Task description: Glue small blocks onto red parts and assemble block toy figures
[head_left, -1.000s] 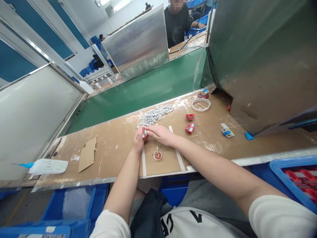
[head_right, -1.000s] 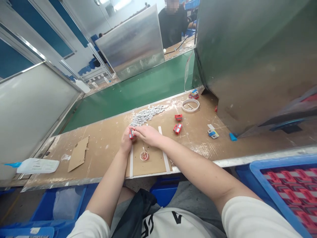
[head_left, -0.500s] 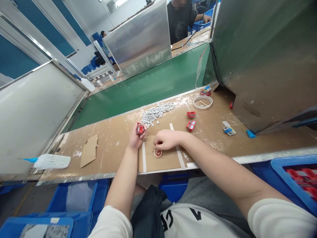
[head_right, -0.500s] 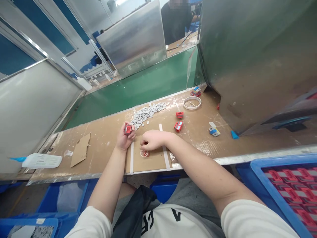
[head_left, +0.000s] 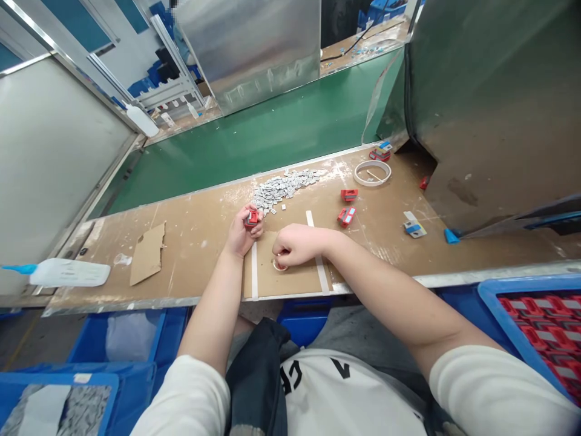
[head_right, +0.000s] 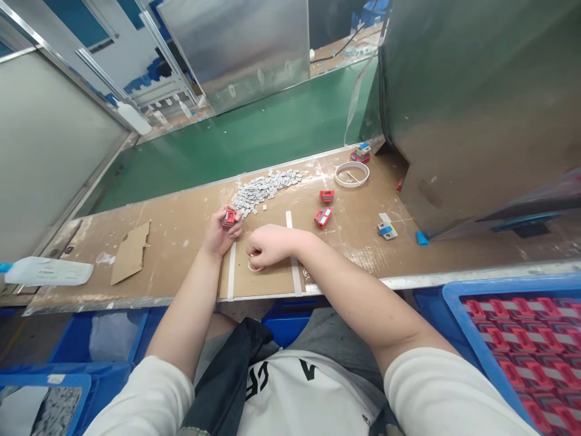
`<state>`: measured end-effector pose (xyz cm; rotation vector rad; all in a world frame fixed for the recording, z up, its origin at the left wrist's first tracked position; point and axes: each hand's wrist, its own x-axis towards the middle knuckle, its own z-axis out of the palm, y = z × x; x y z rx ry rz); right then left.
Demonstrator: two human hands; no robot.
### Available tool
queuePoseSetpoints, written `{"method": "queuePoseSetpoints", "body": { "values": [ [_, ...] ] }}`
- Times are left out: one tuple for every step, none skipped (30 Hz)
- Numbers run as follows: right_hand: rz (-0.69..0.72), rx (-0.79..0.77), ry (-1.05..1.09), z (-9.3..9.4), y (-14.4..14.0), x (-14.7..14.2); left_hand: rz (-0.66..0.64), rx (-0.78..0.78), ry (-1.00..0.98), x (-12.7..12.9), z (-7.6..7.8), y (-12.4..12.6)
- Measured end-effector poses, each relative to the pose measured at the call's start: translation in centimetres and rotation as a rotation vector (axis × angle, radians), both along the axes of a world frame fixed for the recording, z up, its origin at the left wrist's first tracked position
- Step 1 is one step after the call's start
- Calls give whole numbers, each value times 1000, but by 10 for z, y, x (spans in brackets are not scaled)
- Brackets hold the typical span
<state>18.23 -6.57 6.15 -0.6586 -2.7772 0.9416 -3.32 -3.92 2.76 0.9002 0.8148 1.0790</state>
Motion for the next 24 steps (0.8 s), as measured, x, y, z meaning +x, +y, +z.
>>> {"method": "queuePoseSetpoints", "body": {
  "values": [
    [12, -21, 6, 0, -1, 0, -4, -2, -8, 0, 0, 0],
    [20, -33, 15, 0, -1, 0, -8, -5, -13, -1, 1, 0],
    [23, -37, 26, 0, -2, -1, -12, -8, -16, -1, 2, 0],
    [23, -36, 41, 0, -2, -1, -17, -11, -19, -2, 2, 0],
    [19, -31, 57, -1, -2, -1, -23, -12, -22, -2, 4, 0],
    [14, -23, 74, -2, -2, -1, -27, -7, -27, -2, 5, -1],
    [9, -14, 88, -3, -2, -1, -27, 6, -29, -2, 7, -2],
    [6, -11, 98, -4, -1, -1, -21, 29, -25, -1, 8, -4],
    [8, -13, 103, -4, -1, -1, -7, 62, -12, 0, 9, -6],
    [10, -17, 102, -5, -1, -1, 12, 101, 9, 1, 10, -8],
    [11, -21, 99, -5, -1, -1, 35, 143, 36, 3, 10, -10],
    [13, -24, 93, -5, -1, -1, 55, 182, 64, 5, 10, -12],
    [12, -27, 88, -5, -1, -1, 69, 216, 88, 6, 10, -14],
    [11, -27, 84, -4, -1, -1, 75, 242, 104, 8, 8, -15],
    [10, -28, 83, -4, -1, -1, 73, 263, 113, 9, 7, -16],
    [9, -28, 85, -4, -1, -1, 70, 278, 119, 9, 6, -17],
    [9, -26, 89, -4, -1, -2, 67, 289, 124, 10, 4, -17],
    [9, -19, 94, -4, -1, -2, 68, 296, 130, 10, 4, -17],
    [7, -9, 98, -4, -2, -2, 74, 301, 136, 10, 3, -17],
    [5, 1, 103, -4, -2, -1, 84, 303, 143, 10, 3, -17],
    [4, 6, 107, -4, -2, -1, 98, 303, 148, 11, 3, -17],
    [5, 4, 111, -4, -1, -1, 113, 300, 149, 11, 4, -16],
    [7, -2, 117, -4, -1, -1, 128, 294, 144, 12, 5, -15],
    [10, -8, 123, -3, -1, 0, 142, 284, 134, 13, 5, -14]
  ]
}}
